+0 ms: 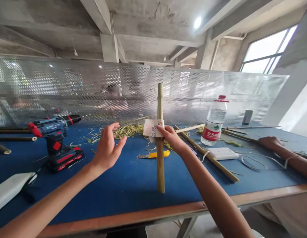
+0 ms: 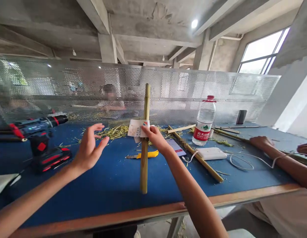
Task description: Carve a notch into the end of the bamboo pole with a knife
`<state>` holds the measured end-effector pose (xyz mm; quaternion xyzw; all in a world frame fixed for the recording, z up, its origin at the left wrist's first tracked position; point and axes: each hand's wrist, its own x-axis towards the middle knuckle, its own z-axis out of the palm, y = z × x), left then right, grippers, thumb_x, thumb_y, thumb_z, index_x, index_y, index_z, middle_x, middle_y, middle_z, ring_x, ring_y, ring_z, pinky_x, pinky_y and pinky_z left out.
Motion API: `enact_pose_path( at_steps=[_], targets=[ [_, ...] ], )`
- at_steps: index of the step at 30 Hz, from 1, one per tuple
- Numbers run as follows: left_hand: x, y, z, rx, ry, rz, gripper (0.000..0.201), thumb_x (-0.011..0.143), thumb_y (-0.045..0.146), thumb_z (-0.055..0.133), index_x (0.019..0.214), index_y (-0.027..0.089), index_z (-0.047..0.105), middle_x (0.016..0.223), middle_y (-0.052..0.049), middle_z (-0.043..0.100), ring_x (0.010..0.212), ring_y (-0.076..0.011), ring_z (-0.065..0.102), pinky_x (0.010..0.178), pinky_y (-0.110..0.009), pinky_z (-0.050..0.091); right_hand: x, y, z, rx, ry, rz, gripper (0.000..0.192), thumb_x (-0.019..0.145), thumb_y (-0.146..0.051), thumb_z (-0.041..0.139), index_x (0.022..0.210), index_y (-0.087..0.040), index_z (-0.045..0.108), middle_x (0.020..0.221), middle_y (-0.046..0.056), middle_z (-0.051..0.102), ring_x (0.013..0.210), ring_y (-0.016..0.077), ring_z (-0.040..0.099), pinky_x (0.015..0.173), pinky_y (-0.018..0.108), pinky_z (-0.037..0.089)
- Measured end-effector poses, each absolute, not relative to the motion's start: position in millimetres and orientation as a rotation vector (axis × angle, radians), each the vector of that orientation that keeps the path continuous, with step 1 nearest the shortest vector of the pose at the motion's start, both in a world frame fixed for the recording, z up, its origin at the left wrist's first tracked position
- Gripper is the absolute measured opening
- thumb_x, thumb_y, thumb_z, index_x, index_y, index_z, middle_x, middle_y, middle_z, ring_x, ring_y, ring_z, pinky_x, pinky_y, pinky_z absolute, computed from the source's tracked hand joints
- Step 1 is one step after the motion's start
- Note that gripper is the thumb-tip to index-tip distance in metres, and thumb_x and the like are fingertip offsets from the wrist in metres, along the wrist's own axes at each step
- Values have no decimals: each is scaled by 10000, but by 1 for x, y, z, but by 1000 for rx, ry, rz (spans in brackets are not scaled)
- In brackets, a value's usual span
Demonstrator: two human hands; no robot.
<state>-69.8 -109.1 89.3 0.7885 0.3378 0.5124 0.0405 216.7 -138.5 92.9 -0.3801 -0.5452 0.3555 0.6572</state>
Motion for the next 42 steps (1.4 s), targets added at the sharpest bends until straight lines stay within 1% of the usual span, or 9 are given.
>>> enact_pose_path(
  at_steps=[8,11,13,15,17,20,27,34,42],
  targets=[
    [-56,-146,96,2938,741,2070,711,958,195,709,1559,270,339,1600,-174,483,1557,-370,424,1287,-624,365,214,-161,139,-1092,-1749,172,275,957,-323,783,788,-234,585,715,-11,585,669,150,481,679,311,412],
    [-59,-168,86,3284,546,1782,813,974,109,686,1669,215,278,1616,-177,522,1585,-303,420,1291,-475,406,206,-174,127,-1263,-2178,-576,82,1048,-204,632,969,-204,655,915,77,702,806,221,627,804,376,476],
    [-63,-170,80,3313,742,1338,747,1041,183,606,1698,194,249,1634,-207,517,1589,-342,416,1282,-534,391,201,-179,112,-1251,-2309,-758,150,1063,-113,552,1040,-182,684,1006,122,740,907,265,678,889,420,498],
    [-68,-162,72,3148,1062,995,700,1079,280,513,1710,108,263,1531,-279,590,1439,-411,566,1152,-588,481,200,-176,95,-1197,-2376,-793,222,1066,-68,515,1103,-181,703,1072,131,763,1003,293,697,1001,464,495],
    [-74,-152,63,3051,1200,843,679,1077,273,434,1703,41,308,1138,-250,755,982,-357,740,885,-508,576,200,-167,76,-1125,-2426,-888,246,1081,-82,520,1185,-207,705,1121,108,779,1068,292,709,1109,495,466],
    [-83,-147,48,2955,1275,712,637,1073,261,385,1672,44,413,758,-121,698,593,-240,609,690,-388,517,201,-147,49,-1090,-2425,-878,241,1069,-107,580,1220,-243,710,1130,81,800,1078,283,730,1135,514,467],
    [-105,-170,36,2719,1348,618,586,1097,296,426,1655,122,474,713,-26,585,631,-206,528,736,-338,430,195,-130,11,-1015,-2465,-766,298,1029,-115,661,1293,-246,704,1193,102,822,1129,296,747,1124,537,470],
    [-105,-179,46,2384,1322,446,475,1103,376,514,1490,101,551,692,38,583,544,-134,515,558,-265,388,165,-149,5,-951,-2483,-748,500,1080,-163,595,1578,-193,560,1452,160,723,1262,324,694,1117,499,490],
    [-118,-197,62,2226,1300,412,491,1067,345,510,1474,74,552,643,70,512,517,-126,446,513,-251,326,198,-140,4,-913,-2479,-711,393,1072,-103,543,1449,-183,619,1325,155,790,1196,320,745,1150,567,462]
  ],
)
